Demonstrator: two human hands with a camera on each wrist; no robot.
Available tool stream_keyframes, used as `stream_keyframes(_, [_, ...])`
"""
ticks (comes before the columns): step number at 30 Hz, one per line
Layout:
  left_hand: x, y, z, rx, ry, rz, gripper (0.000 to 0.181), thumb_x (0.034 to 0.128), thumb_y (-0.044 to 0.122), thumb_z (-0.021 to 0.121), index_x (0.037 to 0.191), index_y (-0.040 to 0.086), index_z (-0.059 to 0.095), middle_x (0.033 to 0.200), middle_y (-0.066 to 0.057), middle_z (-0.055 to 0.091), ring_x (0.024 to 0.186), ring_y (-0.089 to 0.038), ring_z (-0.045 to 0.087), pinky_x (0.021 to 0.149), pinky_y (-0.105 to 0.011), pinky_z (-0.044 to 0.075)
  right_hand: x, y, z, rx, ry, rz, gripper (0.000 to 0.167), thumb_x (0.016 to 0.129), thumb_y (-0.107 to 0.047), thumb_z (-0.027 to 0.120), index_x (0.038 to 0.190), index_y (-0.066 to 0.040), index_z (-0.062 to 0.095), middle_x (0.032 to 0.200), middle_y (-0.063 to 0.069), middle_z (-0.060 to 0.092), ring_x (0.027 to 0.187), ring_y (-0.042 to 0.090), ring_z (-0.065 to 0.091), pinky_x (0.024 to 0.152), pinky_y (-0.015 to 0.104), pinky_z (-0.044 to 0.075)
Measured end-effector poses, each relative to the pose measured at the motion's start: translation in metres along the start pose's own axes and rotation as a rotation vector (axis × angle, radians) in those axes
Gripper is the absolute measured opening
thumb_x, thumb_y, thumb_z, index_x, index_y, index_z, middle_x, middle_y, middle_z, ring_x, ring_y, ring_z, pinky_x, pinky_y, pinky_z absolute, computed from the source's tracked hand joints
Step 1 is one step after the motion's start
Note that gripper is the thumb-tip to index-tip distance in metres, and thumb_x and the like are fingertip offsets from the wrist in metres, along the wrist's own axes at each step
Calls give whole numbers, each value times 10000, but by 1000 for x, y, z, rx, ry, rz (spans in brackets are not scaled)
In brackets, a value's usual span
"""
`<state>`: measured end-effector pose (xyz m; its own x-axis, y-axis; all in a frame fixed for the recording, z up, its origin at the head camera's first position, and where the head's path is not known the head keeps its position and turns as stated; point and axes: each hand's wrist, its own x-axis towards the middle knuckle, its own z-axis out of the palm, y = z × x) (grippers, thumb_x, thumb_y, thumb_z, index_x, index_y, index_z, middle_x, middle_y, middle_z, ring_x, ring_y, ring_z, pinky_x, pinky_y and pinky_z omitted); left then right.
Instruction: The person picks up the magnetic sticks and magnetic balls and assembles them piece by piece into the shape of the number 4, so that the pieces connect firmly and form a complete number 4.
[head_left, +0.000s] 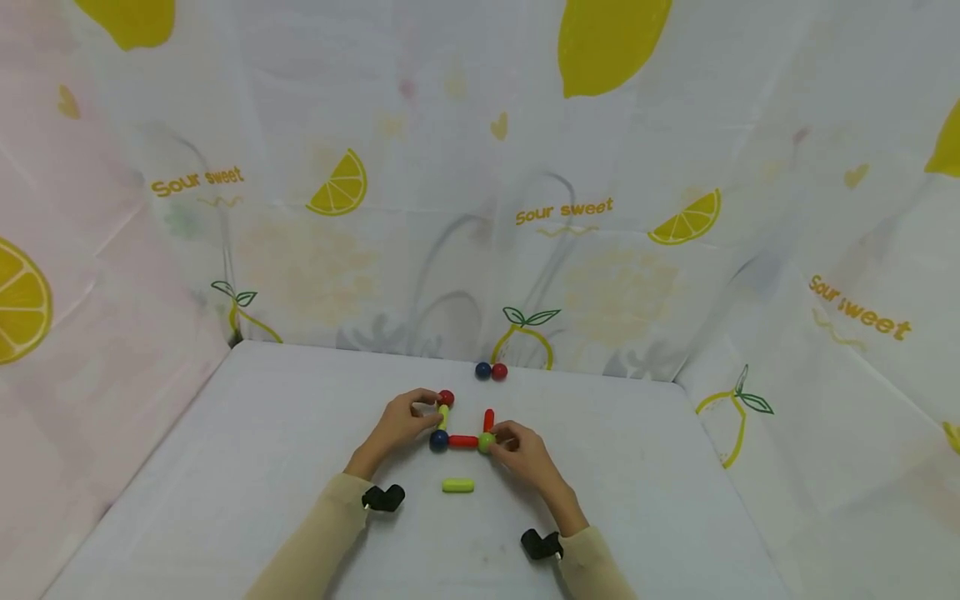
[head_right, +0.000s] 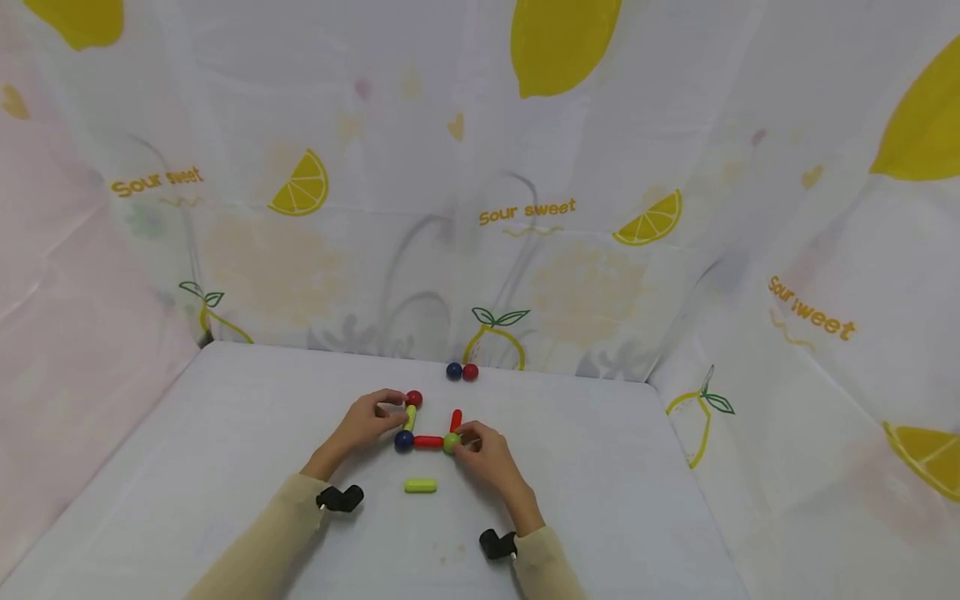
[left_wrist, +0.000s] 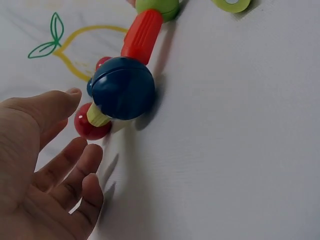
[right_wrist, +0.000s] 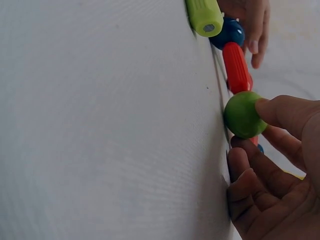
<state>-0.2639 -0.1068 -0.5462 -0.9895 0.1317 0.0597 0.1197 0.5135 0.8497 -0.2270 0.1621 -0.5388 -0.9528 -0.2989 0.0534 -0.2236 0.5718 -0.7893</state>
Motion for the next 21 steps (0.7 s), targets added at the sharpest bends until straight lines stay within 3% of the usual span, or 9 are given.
stream_keyframes(4, [6, 8, -3, 10, -2, -17, 332, 930, 225, 767, 1245, 145, 699, 1239, -85, 705, 961, -230, 642, 846, -393, 553, -1, -1, 0, 5, 0, 3, 233, 952, -203, 730, 1146, -79, 695, 1082, 78, 722, 904, 165, 636, 794, 275, 525])
stream_keyframes(10, [18, 21, -2, 34, -1, 17, 373, 937, 229, 760, 1287, 128, 680, 1210, -66, 711, 957, -210, 639, 815, -383, 543, 0, 0, 0, 15, 0, -6, 226, 944, -184, 738, 1138, -76, 695, 1093, 85, 726, 891, 166, 628, 786, 263, 522])
stream_keyframes(14, [28, 29, 0, 46, -14, 33, 379, 944, 220, 752, 1297, 106, 669, 1223, -115, 702, 926, -201, 644, 763, -347, 532, 0, 1, 1, 14, -3, -5, 231, 942, -186, 740, 1141, -78, 696, 1104, 83, 727, 886, 157, 624, 784, 250, 520])
stream_keyframes(21, [51, 44, 4, 73, -58, 52, 399, 963, 210, 728, 1334, 89, 643, 1264, -171, 690, 963, -260, 658, 777, -371, 562, -1, 1, 0, 25, -6, -20, 220, 941, -172, 738, 1133, -72, 699, 1106, 88, 729, 866, 154, 627, 778, 239, 520])
